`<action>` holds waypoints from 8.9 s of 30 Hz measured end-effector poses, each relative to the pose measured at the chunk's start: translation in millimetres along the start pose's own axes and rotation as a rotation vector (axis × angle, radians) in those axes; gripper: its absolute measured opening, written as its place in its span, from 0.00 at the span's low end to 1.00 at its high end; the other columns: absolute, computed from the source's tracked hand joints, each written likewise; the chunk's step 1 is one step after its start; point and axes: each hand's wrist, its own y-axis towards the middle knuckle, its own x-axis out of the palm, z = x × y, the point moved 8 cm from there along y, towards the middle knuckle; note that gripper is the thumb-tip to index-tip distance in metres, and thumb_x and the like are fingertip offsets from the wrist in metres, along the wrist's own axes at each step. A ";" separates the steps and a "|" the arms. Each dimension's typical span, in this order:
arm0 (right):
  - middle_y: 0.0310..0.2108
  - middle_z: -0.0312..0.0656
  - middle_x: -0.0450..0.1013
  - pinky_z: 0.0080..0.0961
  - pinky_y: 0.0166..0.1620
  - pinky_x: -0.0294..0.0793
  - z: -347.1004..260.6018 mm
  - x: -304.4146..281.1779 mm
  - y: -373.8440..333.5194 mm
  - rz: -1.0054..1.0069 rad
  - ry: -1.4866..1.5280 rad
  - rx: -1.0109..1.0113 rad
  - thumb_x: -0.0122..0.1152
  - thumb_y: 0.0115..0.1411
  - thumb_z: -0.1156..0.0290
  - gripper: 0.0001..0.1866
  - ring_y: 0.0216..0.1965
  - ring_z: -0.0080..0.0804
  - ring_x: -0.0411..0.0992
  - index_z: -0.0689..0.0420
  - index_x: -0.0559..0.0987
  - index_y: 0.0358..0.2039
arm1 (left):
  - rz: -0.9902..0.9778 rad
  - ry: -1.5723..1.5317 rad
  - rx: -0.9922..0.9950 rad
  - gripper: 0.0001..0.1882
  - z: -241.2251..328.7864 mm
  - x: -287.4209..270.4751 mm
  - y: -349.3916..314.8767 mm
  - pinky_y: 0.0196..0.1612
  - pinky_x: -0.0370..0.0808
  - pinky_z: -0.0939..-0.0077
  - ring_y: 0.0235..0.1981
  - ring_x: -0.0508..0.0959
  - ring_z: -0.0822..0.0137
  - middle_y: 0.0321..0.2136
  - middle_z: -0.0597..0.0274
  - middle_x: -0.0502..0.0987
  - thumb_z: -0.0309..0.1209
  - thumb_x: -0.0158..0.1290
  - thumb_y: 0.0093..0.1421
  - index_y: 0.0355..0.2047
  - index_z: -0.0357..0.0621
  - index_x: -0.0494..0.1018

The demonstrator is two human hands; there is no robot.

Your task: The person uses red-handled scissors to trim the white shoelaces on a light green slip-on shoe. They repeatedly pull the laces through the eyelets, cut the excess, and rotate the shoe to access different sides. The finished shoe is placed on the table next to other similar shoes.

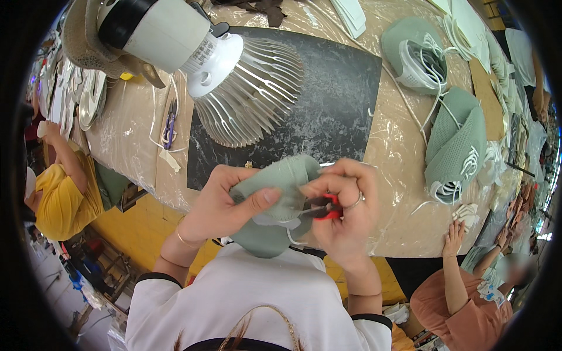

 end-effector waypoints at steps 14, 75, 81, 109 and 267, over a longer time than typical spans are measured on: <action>0.34 0.36 0.71 0.22 0.30 0.61 0.2 -6.9 -3.1 -0.142 -0.029 -0.018 0.71 0.47 0.53 0.26 0.27 0.25 0.62 0.50 0.81 0.46 | 0.015 -0.184 0.000 0.15 11.5 -9.3 -3.5 0.34 0.74 0.82 0.31 0.76 0.80 0.29 0.62 0.81 0.35 0.56 0.62 0.38 0.31 0.78; 0.37 0.37 0.70 0.17 0.38 0.62 30.6 17.8 -17.5 -0.110 0.593 0.249 0.73 0.50 0.66 0.21 0.30 0.20 0.65 0.58 0.78 0.44 | 0.013 -0.207 -0.073 0.15 -2.9 -6.8 -1.5 0.32 0.73 0.83 0.30 0.74 0.81 0.28 0.65 0.80 0.35 0.56 0.62 0.38 0.32 0.79; 0.41 0.37 0.67 0.10 0.33 0.61 39.3 16.0 -19.2 -0.019 0.866 0.342 0.77 0.47 0.65 0.33 0.30 0.15 0.63 0.61 0.72 0.51 | 0.021 -0.162 -0.041 0.15 -2.0 -5.9 -0.4 0.32 0.72 0.82 0.29 0.73 0.81 0.27 0.64 0.80 0.35 0.56 0.62 0.38 0.32 0.79; 0.41 0.44 0.67 0.22 0.36 0.73 -0.8 -15.7 0.2 0.067 0.056 0.020 0.79 0.39 0.68 0.23 0.37 0.29 0.69 0.56 0.79 0.36 | 0.058 -0.123 0.005 0.13 1.2 -10.5 -9.9 0.32 0.73 0.80 0.29 0.75 0.79 0.25 0.64 0.79 0.34 0.56 0.62 0.36 0.34 0.79; 0.35 0.33 0.73 0.34 0.44 0.55 -46.1 -1.4 -10.9 -0.124 -0.557 -0.235 0.73 0.44 0.66 0.21 0.32 0.26 0.69 0.45 0.83 0.42 | -0.063 -0.176 0.050 0.13 -3.0 -8.7 -16.4 0.30 0.73 0.84 0.28 0.74 0.82 0.25 0.66 0.80 0.33 0.54 0.64 0.35 0.33 0.79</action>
